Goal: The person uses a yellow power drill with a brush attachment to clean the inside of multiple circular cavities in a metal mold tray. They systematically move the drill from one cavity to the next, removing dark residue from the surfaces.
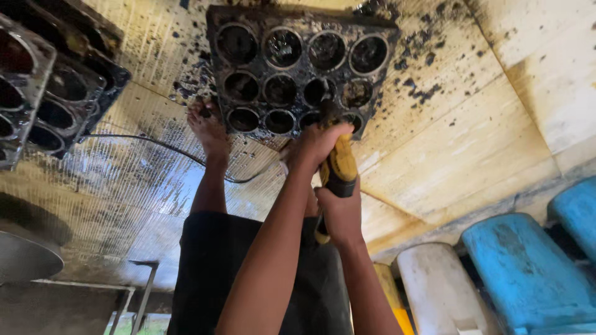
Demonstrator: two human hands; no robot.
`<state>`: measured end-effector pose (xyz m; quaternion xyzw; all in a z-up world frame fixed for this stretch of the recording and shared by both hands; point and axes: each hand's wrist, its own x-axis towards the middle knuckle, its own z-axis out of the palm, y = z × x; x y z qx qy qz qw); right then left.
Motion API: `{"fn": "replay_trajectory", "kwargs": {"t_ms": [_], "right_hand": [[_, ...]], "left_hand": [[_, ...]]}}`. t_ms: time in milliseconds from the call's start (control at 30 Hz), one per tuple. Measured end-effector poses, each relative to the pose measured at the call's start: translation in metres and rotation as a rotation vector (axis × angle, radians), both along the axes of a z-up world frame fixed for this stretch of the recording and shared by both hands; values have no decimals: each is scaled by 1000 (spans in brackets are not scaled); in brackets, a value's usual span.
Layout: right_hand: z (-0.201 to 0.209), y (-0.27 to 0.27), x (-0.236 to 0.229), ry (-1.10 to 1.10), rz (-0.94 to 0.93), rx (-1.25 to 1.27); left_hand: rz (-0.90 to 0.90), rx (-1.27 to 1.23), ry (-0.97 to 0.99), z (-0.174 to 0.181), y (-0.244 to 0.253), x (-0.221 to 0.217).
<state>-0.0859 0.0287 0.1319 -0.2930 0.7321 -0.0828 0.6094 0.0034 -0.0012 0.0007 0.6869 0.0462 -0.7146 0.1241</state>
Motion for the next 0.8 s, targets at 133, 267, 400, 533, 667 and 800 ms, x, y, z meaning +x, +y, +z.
{"fn": "replay_trajectory", "kwargs": {"t_ms": [133,267,400,533,667,800], "right_hand": [[-1,-15,-16,-34,-27,262],[4,-18,5,64,-16,211],[18,-27,-17,-47,45,268],[43,-19,-29,72,-52,137],[19,-30,-66,122,-117,208],[3,-24,-76,40,-130,324]], "left_hand": [[78,-35,-57,3,0,1],[23,-4,-8,8,-10,7],[-79,48,-80,39,-10,7],[38,-208,71,54,-26,-31],[-49,-165,65,19,-34,-72],[-17,-126,-60,0,-19,-78]]}}
